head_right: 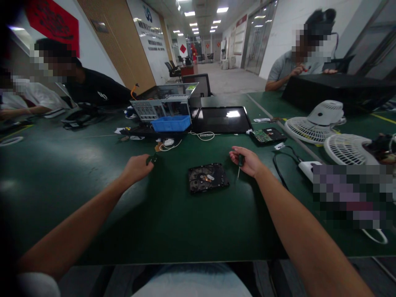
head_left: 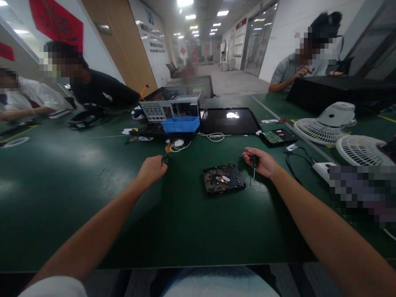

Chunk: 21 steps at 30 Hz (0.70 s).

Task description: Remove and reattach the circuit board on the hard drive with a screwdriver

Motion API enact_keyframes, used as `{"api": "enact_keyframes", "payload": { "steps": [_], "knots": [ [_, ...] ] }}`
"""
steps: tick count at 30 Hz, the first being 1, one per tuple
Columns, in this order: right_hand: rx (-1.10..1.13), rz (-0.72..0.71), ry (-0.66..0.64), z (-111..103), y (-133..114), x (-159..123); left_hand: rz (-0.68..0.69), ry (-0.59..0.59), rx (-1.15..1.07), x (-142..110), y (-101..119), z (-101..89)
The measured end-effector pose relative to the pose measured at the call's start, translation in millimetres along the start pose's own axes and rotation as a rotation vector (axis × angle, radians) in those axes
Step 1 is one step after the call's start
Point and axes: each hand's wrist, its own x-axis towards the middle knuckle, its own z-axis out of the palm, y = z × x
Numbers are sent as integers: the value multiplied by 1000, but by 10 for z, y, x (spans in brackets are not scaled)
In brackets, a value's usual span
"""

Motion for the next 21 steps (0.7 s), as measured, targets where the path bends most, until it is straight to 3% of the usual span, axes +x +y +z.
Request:
{"api": "enact_keyframes", "payload": {
  "steps": [21],
  "knots": [
    [49,-73,29,-34,14,-25,116,55,-198,112,996,-9]
  ]
}}
